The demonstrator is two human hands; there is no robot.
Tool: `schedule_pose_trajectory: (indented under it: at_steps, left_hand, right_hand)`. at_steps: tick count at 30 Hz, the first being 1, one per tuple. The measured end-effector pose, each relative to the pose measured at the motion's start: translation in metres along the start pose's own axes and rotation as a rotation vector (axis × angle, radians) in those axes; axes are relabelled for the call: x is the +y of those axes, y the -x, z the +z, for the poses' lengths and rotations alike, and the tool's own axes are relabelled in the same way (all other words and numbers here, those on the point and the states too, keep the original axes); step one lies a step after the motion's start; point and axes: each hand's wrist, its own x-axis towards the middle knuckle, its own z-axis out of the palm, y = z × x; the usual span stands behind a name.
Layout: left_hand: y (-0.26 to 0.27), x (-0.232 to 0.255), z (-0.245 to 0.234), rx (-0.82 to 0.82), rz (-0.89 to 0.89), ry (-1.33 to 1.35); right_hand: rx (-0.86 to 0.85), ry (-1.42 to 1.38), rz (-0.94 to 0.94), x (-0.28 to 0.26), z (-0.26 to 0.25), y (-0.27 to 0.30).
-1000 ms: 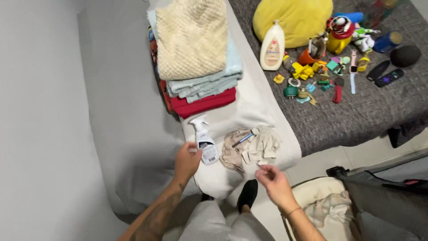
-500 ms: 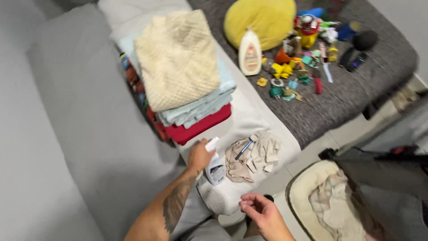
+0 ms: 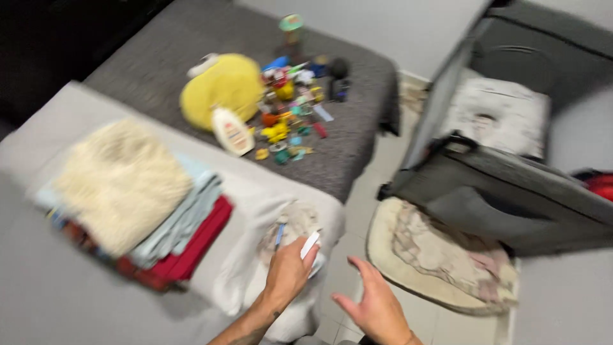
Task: The person moves various toys and small items from a shelf onto a bed, then wipes the shelf with a cloth and sprays it with a cleaning bottle. The items include figurines, watches, and containers, which are placed on the bed before the shelf is cleaned.
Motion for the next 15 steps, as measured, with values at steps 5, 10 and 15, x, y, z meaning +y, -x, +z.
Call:
schedule_pose_trajectory:
  at_steps: [5,10,15]
  left_hand:
    - [0.027,0.189,-0.035,-0.188,0.128,0.275]
    - [0.087,0.282,0.018,-0.254,0.423,0.208]
    - [0.125,0.348,0.072,-0.272,0.616,0.363]
  right_hand:
    - [0.479,0.202,-0.383,-0.014,-0.062,0.021]
    - [0.762,0.244,-0.363,0.036,-0.132,0.071]
    - [0.741,-0.755,-0.101,0.080,-0.223,0.117]
